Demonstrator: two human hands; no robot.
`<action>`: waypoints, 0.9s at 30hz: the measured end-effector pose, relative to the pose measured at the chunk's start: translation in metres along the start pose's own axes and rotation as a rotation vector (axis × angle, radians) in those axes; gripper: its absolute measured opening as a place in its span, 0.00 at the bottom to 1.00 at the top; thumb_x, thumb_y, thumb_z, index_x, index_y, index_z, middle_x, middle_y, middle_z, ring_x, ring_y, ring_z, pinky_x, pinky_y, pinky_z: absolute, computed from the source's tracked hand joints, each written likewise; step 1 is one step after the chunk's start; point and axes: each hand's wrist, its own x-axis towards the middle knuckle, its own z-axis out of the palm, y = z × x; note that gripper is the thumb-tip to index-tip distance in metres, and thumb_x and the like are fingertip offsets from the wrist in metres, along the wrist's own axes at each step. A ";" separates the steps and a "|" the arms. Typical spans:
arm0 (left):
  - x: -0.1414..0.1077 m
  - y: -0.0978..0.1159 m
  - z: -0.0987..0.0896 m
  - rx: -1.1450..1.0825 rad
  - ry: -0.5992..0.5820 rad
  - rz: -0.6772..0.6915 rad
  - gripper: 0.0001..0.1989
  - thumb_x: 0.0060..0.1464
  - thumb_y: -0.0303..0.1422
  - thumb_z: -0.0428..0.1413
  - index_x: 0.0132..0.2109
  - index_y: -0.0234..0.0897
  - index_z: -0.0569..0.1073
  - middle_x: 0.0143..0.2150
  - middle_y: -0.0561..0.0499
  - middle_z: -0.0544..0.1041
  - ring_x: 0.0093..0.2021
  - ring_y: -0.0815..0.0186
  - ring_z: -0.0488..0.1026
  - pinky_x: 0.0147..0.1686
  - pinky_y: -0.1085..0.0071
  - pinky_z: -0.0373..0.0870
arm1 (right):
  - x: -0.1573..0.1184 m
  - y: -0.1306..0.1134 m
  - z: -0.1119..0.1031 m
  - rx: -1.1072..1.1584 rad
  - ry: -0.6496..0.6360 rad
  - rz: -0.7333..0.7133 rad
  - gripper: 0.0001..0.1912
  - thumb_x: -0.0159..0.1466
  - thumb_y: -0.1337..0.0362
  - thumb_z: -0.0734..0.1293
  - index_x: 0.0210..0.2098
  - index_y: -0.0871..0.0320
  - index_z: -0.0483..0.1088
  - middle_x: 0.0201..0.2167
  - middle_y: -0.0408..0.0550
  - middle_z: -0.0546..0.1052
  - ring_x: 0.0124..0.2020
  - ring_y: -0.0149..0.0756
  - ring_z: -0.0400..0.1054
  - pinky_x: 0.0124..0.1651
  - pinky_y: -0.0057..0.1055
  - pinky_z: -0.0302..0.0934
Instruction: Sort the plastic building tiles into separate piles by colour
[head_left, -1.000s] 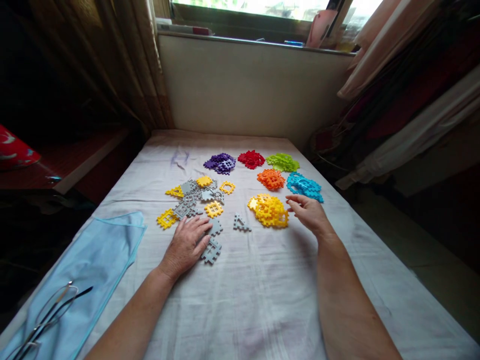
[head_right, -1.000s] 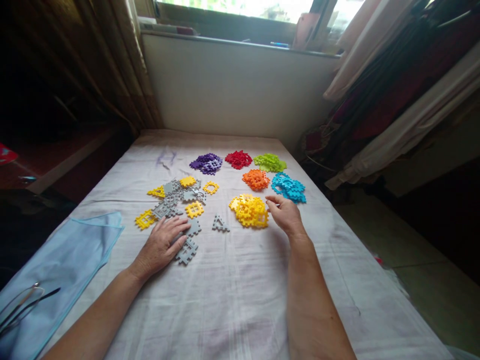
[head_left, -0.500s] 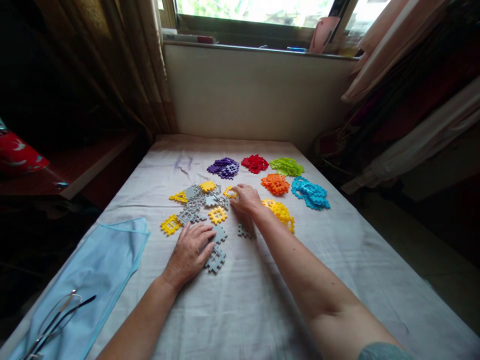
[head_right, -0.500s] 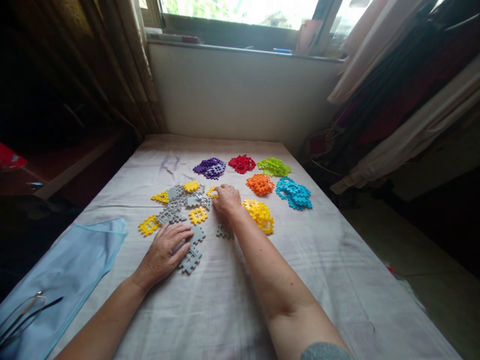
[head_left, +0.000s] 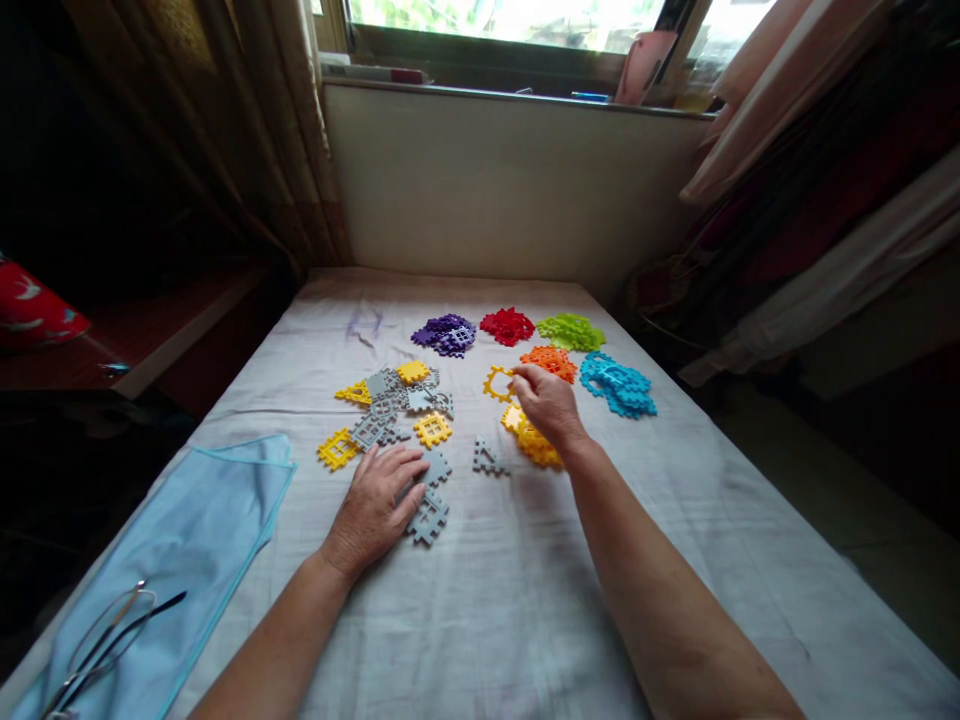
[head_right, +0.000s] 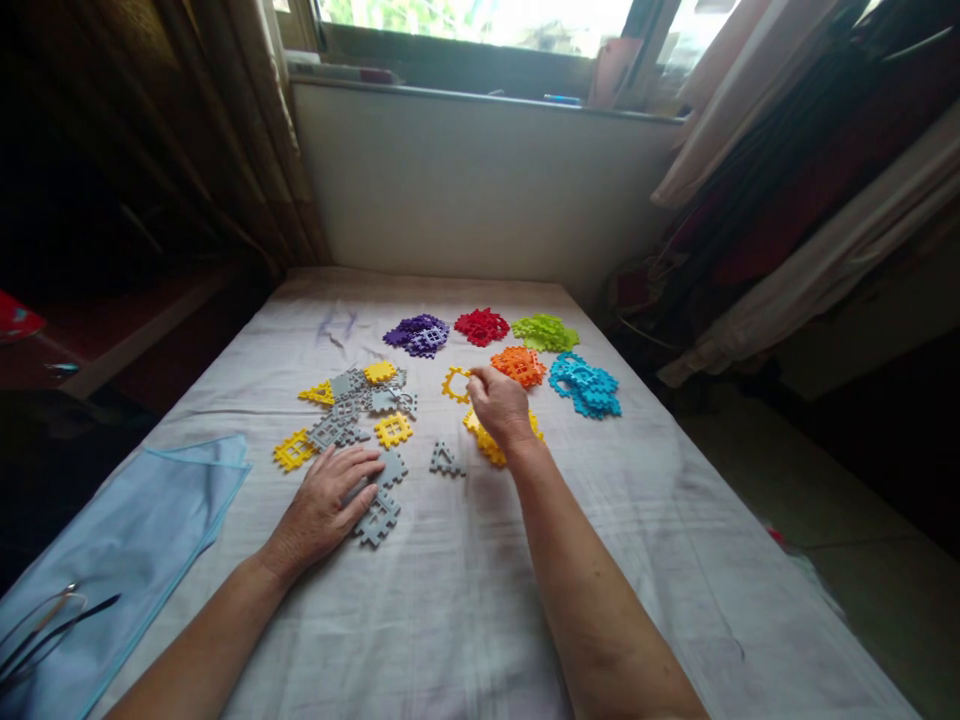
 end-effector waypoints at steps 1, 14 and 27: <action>0.000 0.000 0.000 -0.001 0.003 0.000 0.15 0.64 0.38 0.50 0.53 0.44 0.76 0.57 0.46 0.77 0.61 0.57 0.70 0.68 0.44 0.52 | -0.004 0.011 -0.009 0.141 0.026 0.032 0.16 0.64 0.58 0.60 0.43 0.58 0.76 0.35 0.50 0.82 0.35 0.37 0.75 0.41 0.32 0.65; 0.001 -0.001 0.000 0.001 0.008 0.013 0.15 0.64 0.39 0.49 0.53 0.44 0.75 0.56 0.45 0.77 0.60 0.56 0.71 0.67 0.43 0.53 | -0.026 0.079 -0.028 0.352 0.025 0.314 0.19 0.51 0.57 0.64 0.36 0.61 0.80 0.25 0.46 0.80 0.25 0.34 0.71 0.28 0.28 0.63; 0.001 0.002 -0.002 -0.003 0.000 0.011 0.15 0.64 0.38 0.50 0.52 0.43 0.75 0.56 0.46 0.77 0.60 0.57 0.70 0.67 0.44 0.53 | -0.043 0.007 -0.008 -0.003 -0.040 -0.071 0.15 0.64 0.61 0.61 0.43 0.55 0.79 0.43 0.49 0.81 0.37 0.36 0.74 0.45 0.32 0.67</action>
